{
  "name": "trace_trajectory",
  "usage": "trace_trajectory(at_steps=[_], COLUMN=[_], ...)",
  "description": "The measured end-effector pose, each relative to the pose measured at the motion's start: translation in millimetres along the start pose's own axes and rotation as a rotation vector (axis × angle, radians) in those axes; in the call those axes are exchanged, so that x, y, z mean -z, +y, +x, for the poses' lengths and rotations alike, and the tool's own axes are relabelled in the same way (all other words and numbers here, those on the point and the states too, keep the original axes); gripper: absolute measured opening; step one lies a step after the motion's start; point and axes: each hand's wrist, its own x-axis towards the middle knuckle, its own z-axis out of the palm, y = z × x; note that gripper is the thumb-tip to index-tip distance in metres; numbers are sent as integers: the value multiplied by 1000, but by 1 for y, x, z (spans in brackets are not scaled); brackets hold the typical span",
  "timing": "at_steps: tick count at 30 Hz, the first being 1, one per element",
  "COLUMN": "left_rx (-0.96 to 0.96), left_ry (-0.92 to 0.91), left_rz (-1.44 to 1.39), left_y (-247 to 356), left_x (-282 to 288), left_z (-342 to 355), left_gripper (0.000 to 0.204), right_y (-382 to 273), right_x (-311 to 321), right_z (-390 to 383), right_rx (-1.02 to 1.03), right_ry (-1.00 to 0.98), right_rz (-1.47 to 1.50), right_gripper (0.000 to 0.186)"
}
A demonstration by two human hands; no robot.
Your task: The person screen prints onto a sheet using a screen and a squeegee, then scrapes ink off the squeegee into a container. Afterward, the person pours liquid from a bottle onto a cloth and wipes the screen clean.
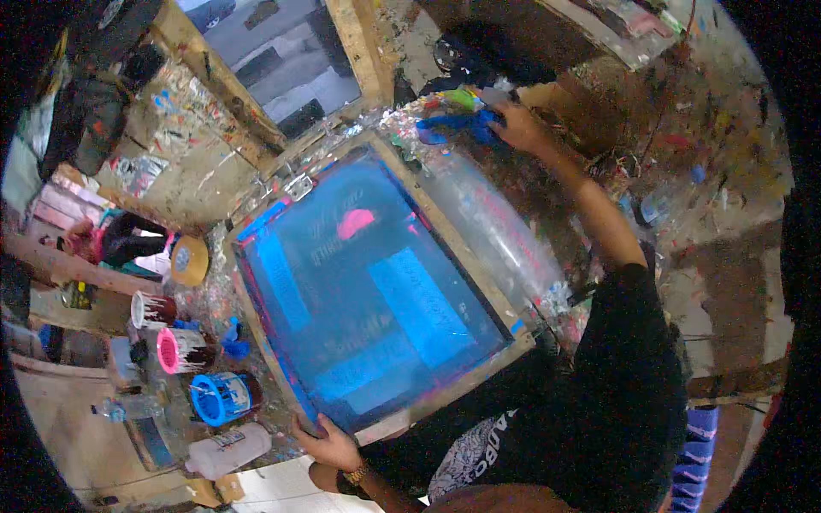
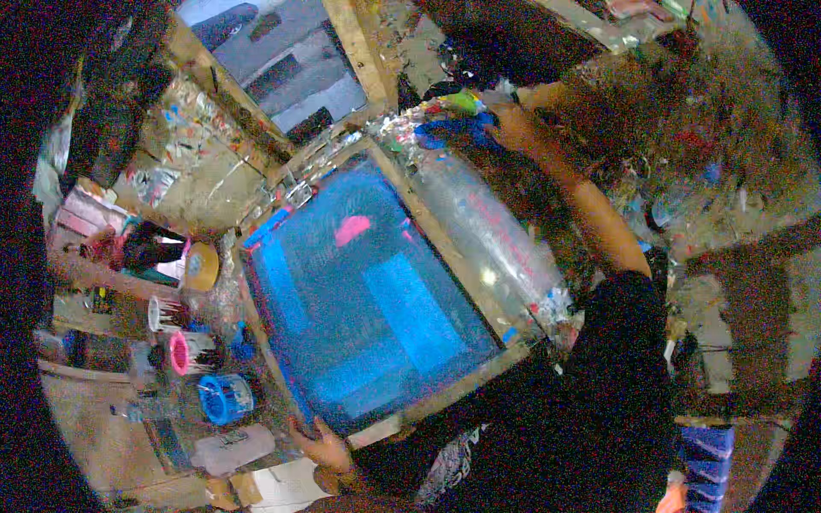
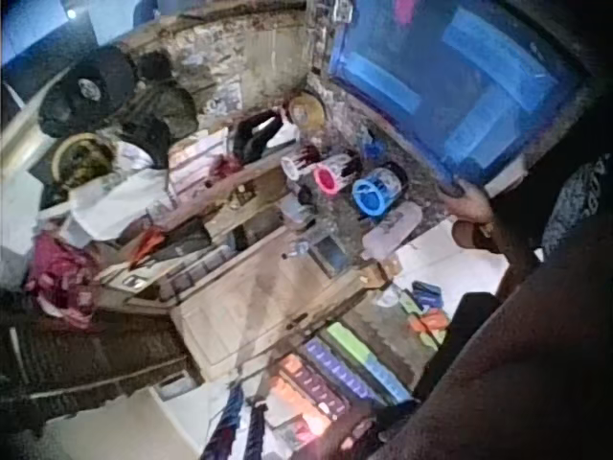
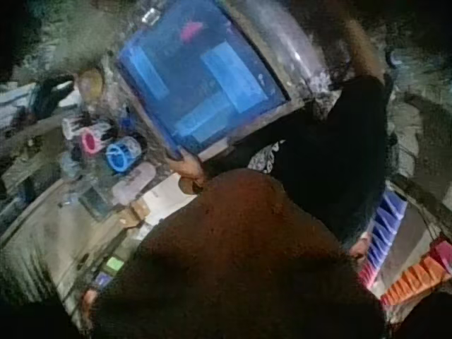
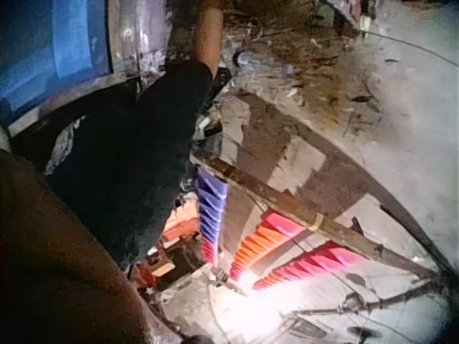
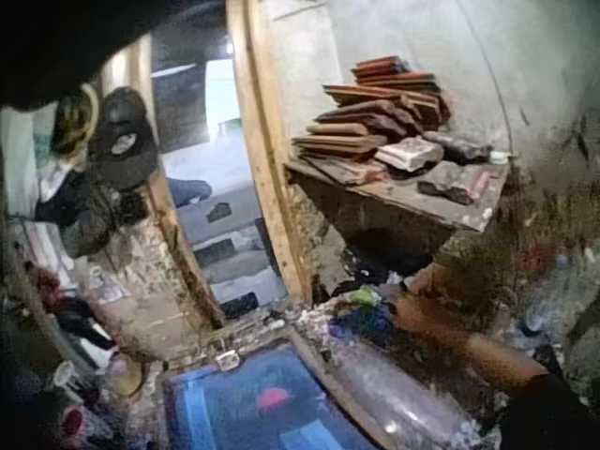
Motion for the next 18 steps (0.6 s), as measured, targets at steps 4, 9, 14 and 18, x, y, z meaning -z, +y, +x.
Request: trace_trajectory(at_steps=[4, 9, 14, 18], left_rx=[-103, -48, 49, 168], left_ry=[33, 38, 11, 139], left_rz=[130, 203, 176, -136], left_y=[8, 10, 4, 4], left_x=[-6, -3, 28, 25], left_z=[-4, 2, -8, -3], left_gripper=[50, 50, 49, 62], right_y=[33, 58, 18, 52], right_x=[-27, -14, -8, 57], right_z=[43, 100, 90, 37], right_rx=[188, 67, 176, 90], right_ry=[89, 55, 4, -213], right_rz=[-79, -170, 268, 653], right_gripper=[40, 35, 37, 42])
